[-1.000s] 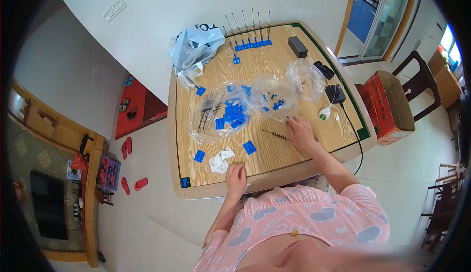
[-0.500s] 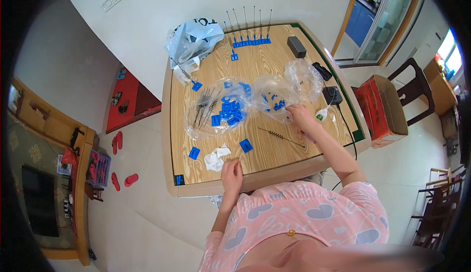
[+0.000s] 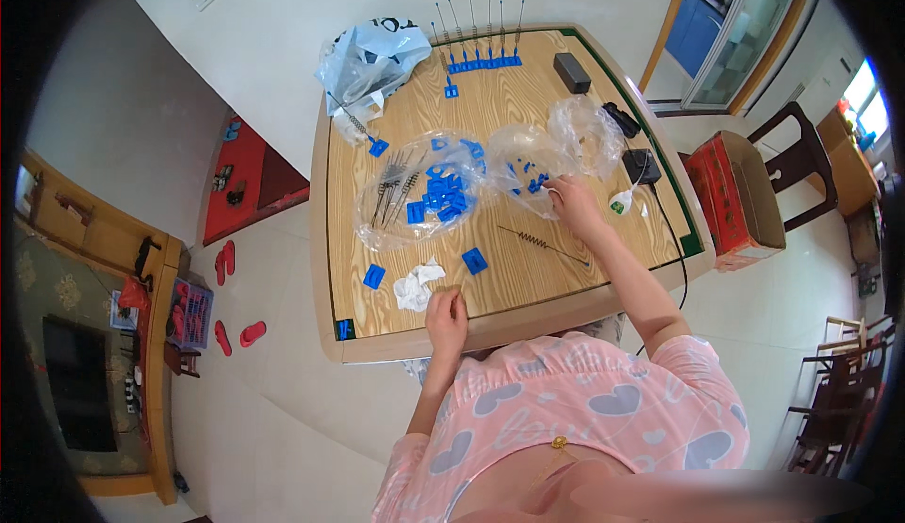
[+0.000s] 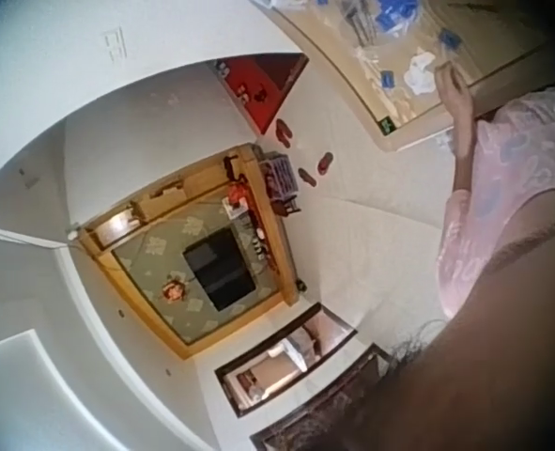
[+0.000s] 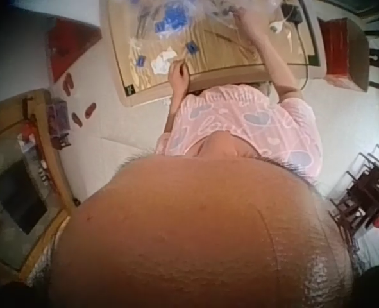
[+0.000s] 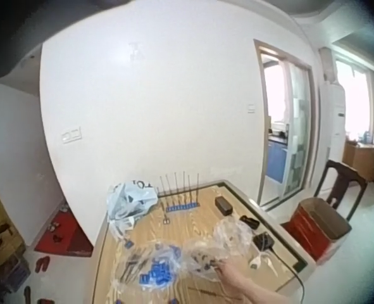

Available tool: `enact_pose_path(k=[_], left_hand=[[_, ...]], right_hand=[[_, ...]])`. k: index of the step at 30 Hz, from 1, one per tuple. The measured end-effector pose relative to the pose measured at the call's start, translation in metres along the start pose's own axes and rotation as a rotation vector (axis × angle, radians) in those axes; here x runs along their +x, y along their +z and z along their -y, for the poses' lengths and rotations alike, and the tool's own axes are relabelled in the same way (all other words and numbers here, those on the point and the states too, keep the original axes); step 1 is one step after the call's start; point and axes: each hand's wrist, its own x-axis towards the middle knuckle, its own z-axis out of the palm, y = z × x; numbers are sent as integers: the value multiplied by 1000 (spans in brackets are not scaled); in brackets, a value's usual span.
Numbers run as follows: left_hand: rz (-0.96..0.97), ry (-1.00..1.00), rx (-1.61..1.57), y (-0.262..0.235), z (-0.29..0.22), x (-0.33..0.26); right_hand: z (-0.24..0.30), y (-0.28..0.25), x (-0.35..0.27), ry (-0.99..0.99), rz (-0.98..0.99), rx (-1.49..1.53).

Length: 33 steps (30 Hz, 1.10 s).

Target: The person assembles blue plastic components by inserting metal springs and applying glue from a bottle, using a screwdriver to secure screws.

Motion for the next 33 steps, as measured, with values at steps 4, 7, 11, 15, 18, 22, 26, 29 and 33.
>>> enact_pose_path(k=[4,7,11,15,18,22,26,29,33], left_hand=[[4,11,-10,2,-1,2],[4,40,11,2,2,2],[8,1,0,1,2,1],[7,23,18,2,2,2],[5,45,22,2,-1,3],[-7,36,11,3,1,2],[-14,36,10,3,0,2],[-16,42,9,2,-2,3],[-2,31,9,3,-2,2]], right_hand=[[-1,-3,0,12,-23,40],[-3,-10,7,34,-48,46],[0,-15,13,24,-113,71],[-2,-17,11,24,-121,82],[-3,-17,10,30,-120,72],[-5,-13,11,37,-105,43],[-9,-7,18,34,-77,57],[-9,-3,25,47,-76,45],[-18,15,39,75,-11,3]])
